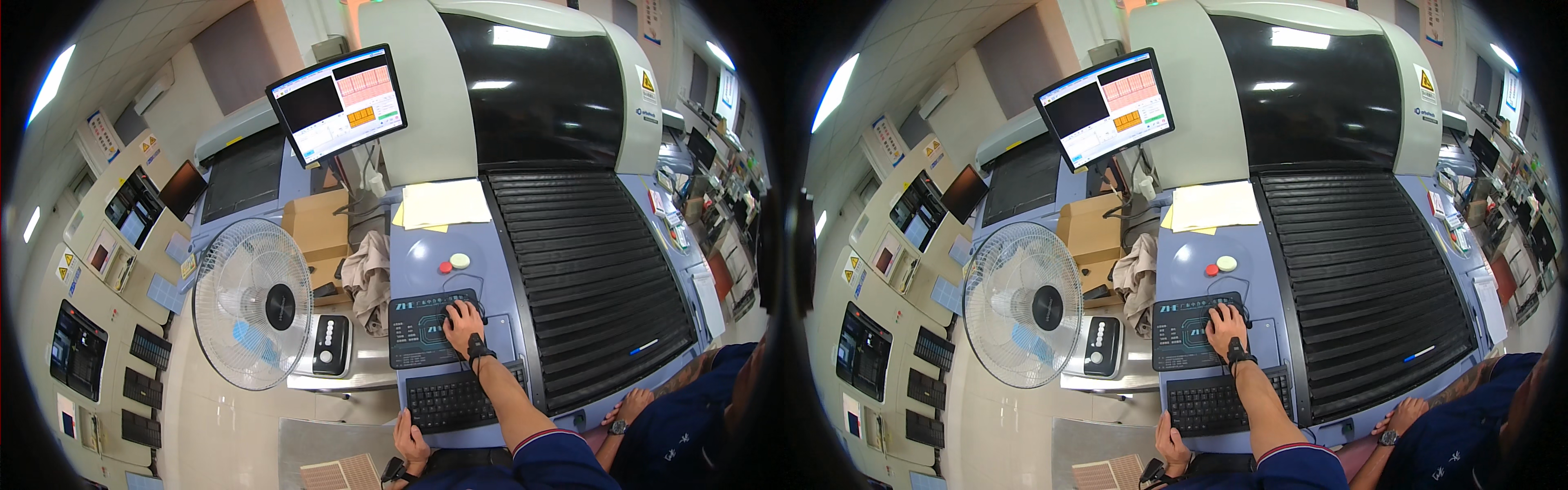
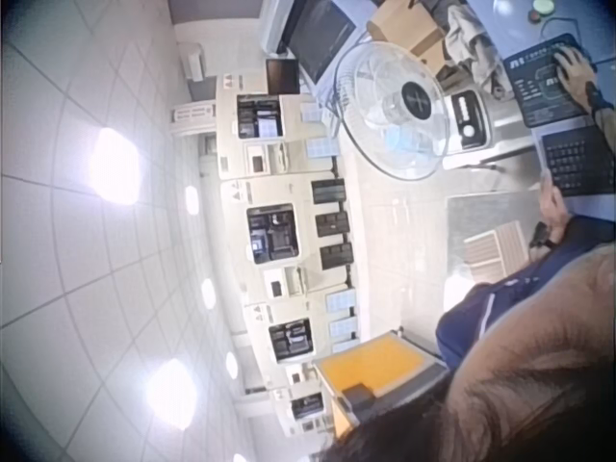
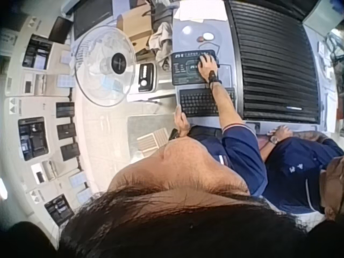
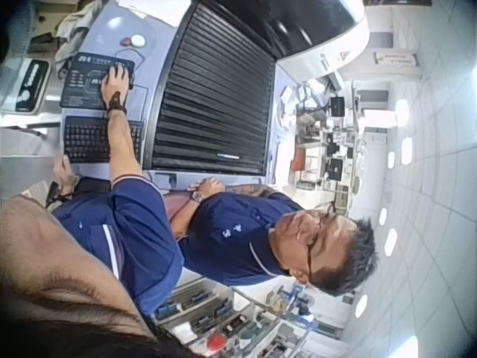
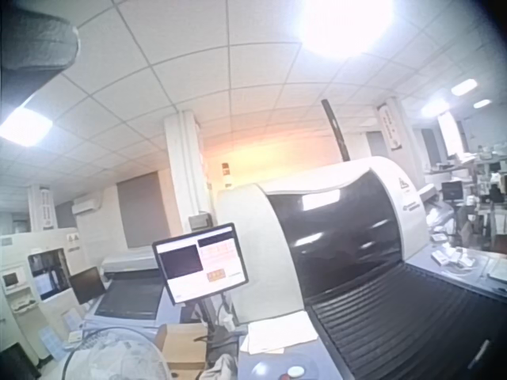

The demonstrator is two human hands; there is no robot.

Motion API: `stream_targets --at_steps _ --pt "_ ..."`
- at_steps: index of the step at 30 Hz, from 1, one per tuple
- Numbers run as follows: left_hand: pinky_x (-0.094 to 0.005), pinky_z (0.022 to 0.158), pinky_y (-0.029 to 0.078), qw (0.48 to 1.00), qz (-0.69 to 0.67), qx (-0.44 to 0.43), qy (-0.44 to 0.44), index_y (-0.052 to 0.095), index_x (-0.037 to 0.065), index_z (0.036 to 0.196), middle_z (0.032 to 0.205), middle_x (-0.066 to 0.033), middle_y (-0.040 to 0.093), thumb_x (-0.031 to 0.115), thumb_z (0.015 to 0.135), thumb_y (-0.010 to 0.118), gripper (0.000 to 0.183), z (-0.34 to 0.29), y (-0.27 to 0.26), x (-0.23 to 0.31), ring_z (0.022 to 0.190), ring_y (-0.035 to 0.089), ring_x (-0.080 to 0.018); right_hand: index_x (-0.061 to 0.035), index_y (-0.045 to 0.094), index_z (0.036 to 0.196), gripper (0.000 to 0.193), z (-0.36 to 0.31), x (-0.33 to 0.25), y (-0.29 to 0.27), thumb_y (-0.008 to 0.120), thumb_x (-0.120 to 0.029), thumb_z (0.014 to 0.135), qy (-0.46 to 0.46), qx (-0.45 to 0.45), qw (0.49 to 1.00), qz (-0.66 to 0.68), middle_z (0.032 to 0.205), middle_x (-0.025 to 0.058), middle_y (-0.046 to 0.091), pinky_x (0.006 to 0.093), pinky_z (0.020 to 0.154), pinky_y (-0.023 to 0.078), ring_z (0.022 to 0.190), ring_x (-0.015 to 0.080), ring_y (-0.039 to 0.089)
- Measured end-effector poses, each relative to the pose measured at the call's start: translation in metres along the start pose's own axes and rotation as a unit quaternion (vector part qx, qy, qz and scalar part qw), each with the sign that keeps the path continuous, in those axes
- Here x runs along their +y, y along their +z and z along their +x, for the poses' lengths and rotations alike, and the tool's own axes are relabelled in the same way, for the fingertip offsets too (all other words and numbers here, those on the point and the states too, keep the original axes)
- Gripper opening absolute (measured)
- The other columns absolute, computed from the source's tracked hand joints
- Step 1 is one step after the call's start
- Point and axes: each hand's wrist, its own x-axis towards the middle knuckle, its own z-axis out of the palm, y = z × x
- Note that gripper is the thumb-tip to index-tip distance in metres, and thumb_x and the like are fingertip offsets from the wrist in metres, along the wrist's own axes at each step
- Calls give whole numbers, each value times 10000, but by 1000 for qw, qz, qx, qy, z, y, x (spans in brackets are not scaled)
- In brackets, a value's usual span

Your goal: Operator adjusts a light-curing or inspection component and uses a computer interface to manage an automated fabrication process.

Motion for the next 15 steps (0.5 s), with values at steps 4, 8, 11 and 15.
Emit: stream_targets --at_steps 4,8,11,15 --pt "-478 1106 408 1000 -4 0 -2 624 -69 1337 1330 -232 655 184 949 479 485 -1 0 -2 1276 572 -446 -77 662 1140 340 0 2 -2 723 -136 811 -25 -15 999 30 1247 136 616 481 977 512 1192 367 570" --pt "-477 1116 399 1000 -10 -4 -1 621 -69 1340 1332 -229 655 180 943 484 488 -2 0 -1 1286 566 -445 -60 686 1110 322 0 0 -5 738 -114 796 -21 -19 999 33 1232 142 634 467 984 521 1189 356 579" --pt "-477 1115 400 1000 -6 -7 -2 622 -72 1336 1332 -231 654 179 943 485 486 -2 -1 -3 1289 563 -447 -74 671 1111 328 1 1 -4 730 -125 792 -31 -18 999 37 1230 136 624 471 963 522 1181 356 577" --pt "-480 1113 402 1000 -7 -5 1 623 -76 1332 1329 -233 655 180 946 483 483 -2 0 -4 1287 564 -452 -85 659 1110 331 1 1 -4 722 -132 788 -40 -18 998 39 1224 129 615 472 937 525 1173 352 574"
